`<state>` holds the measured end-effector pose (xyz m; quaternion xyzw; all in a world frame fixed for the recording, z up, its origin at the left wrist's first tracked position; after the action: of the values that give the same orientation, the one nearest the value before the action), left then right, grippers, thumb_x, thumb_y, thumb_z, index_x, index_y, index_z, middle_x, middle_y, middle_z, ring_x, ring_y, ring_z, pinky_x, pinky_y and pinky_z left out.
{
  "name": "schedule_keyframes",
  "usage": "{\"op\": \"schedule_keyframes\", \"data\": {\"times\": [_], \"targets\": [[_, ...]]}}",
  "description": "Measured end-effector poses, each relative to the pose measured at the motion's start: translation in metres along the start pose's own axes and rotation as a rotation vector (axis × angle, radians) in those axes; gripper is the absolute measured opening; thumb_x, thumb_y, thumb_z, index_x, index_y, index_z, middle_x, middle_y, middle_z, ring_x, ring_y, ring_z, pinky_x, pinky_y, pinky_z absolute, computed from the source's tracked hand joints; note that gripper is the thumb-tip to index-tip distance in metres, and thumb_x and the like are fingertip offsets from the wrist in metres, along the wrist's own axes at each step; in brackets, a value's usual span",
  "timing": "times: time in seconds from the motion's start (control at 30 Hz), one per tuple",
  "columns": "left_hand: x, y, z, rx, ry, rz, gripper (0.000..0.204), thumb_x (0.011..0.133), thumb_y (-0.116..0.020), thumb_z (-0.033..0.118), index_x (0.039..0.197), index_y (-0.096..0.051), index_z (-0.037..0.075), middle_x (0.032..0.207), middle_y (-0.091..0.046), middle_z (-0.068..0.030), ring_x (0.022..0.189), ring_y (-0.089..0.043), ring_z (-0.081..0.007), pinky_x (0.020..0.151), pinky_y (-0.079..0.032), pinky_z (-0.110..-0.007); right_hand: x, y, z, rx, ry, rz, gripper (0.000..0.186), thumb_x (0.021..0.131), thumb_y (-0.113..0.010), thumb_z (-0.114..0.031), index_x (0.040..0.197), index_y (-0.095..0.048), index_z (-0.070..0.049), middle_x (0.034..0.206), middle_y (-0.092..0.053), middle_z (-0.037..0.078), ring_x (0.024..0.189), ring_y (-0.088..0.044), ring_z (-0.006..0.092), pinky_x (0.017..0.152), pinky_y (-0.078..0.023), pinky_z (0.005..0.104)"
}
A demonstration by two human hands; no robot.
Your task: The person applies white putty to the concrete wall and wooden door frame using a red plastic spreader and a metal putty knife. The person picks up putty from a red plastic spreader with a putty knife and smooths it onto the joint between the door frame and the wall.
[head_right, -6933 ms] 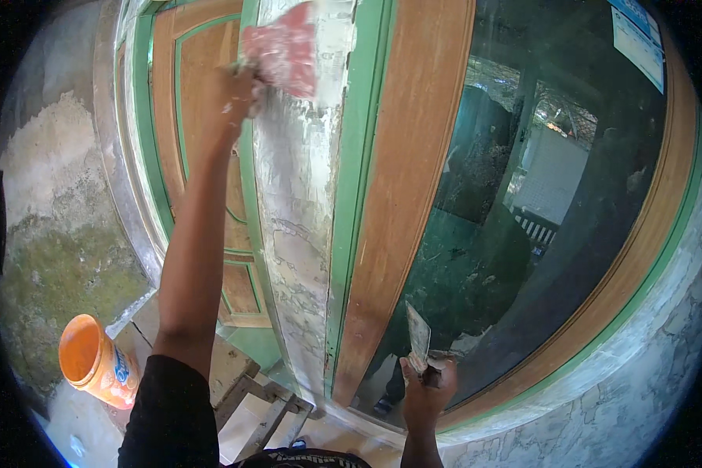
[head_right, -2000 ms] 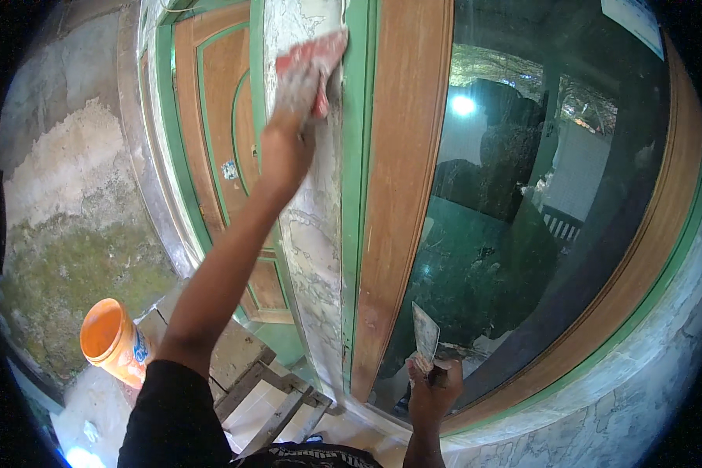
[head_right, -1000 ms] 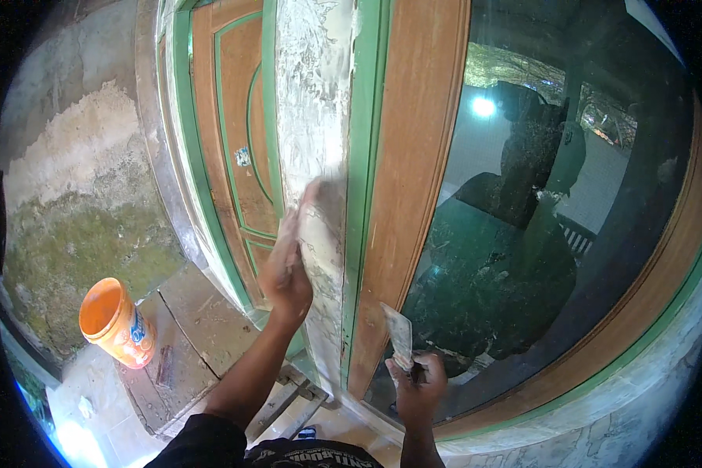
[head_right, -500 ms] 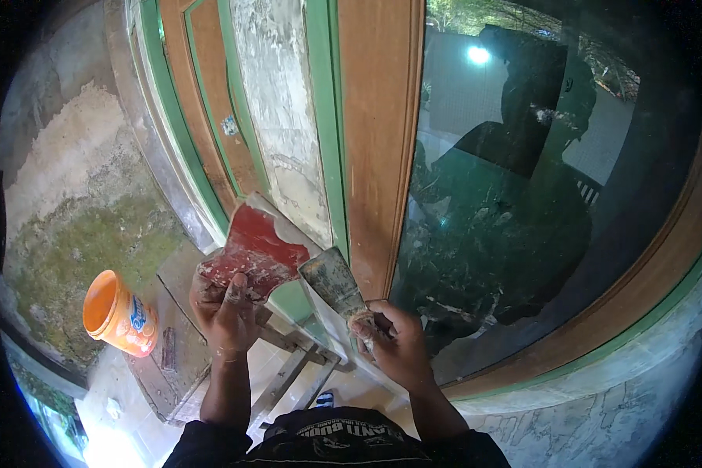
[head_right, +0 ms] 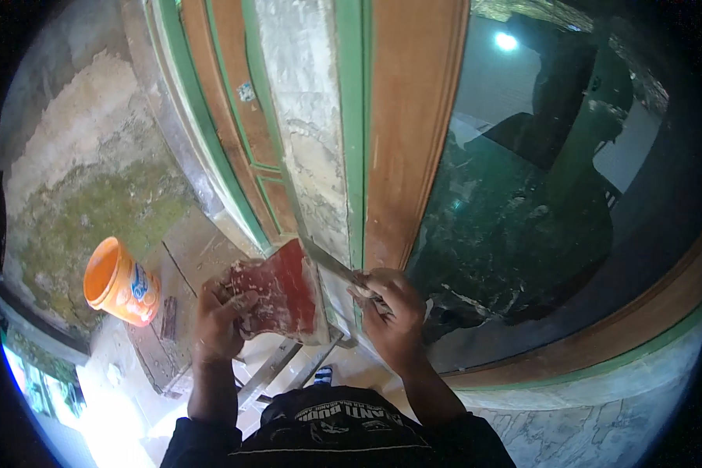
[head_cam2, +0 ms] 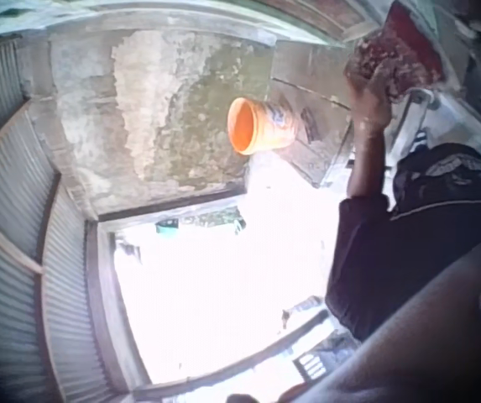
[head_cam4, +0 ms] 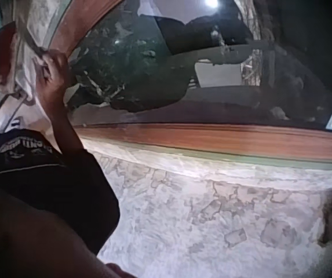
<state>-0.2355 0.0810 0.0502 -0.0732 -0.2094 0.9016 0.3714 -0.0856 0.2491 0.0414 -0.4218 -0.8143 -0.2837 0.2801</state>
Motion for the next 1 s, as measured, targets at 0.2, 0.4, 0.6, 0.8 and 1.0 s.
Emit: {"op": "schedule_keyframes", "data": {"times": [0.2, 0.4, 0.6, 0.8, 1.0], "targets": [[0.005, 0.009, 0.028, -0.092, -0.055, -0.037, 0.031, 0.077, -0.049, -0.006, 0.108, -0.05, -0.012, 0.092, -0.063, -0.0154, 0.071, -0.065, -0.0196, 0.06, -0.056, -0.029, -0.02, -0.002, 0.022, -0.182, 0.143, 0.04, 0.026, 0.065, -0.067, 0.009, 0.088, -0.06, -0.001, 0.083, -0.058, 0.011, 0.077, -0.059, 0.0261, 0.065, -0.046, 0.0314], [0.01, 0.014, 0.025, -0.003, -0.229, 0.122, 0.026, 0.081, -0.049, -0.006, 0.107, -0.05, -0.009, 0.092, -0.063, -0.014, 0.073, -0.065, -0.0181, 0.06, -0.056, -0.029, -0.04, 0.003, 0.05, 0.39, -0.43, -0.055, 0.012, 0.079, -0.065, -0.002, 0.086, -0.058, 0.004, 0.071, -0.058, 0.006, 0.062, -0.057, 0.0145, 0.054, -0.043, 0.0261], [0.009, 0.0, 0.013, -0.002, -0.466, 0.15, 0.025, 0.086, -0.05, -0.003, 0.11, -0.047, -0.004, 0.101, -0.061, -0.0135, 0.088, -0.062, -0.0188, 0.079, -0.052, -0.032, -0.055, -0.009, 0.037, 0.642, -0.715, -0.351, 0.016, 0.086, -0.06, -0.008, 0.092, -0.057, 0.007, 0.069, -0.058, 0.007, 0.057, -0.053, 0.0094, 0.051, -0.041, 0.0236], [-0.007, -0.012, 0.011, 0.169, -0.561, 0.156, 0.022, 0.089, -0.055, 0.004, 0.108, -0.047, -0.004, 0.094, -0.062, -0.0111, 0.081, -0.061, -0.0118, 0.069, -0.049, -0.022, -0.036, -0.002, 0.024, 0.4, -0.569, -0.33, 0.019, 0.086, -0.061, -0.01, 0.094, -0.059, 0.007, 0.063, -0.056, 0.004, 0.055, -0.05, 0.0066, 0.049, -0.038, 0.0227], [-0.024, -0.01, 0.011, 0.516, -0.807, 0.272, 0.02, 0.088, -0.054, 0.0, 0.107, -0.05, -0.006, 0.095, -0.062, -0.0121, 0.082, -0.061, -0.0135, 0.07, -0.05, -0.024, -0.029, -0.007, 0.021, 0.22, -0.484, -0.418, 0.021, 0.086, -0.062, -0.013, 0.096, -0.061, 0.006, 0.061, -0.056, 0.003, 0.053, -0.048, 0.006, 0.047, -0.037, 0.0232]]}}
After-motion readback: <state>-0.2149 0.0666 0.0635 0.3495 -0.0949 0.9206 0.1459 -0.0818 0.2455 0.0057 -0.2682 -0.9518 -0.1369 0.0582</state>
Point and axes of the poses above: each hand's wrist, its own x-axis towards the middle knuckle, its own y-axis out of the back of the hand, z = x × y, the point moved 7 cm from there along x, towards the middle knuckle
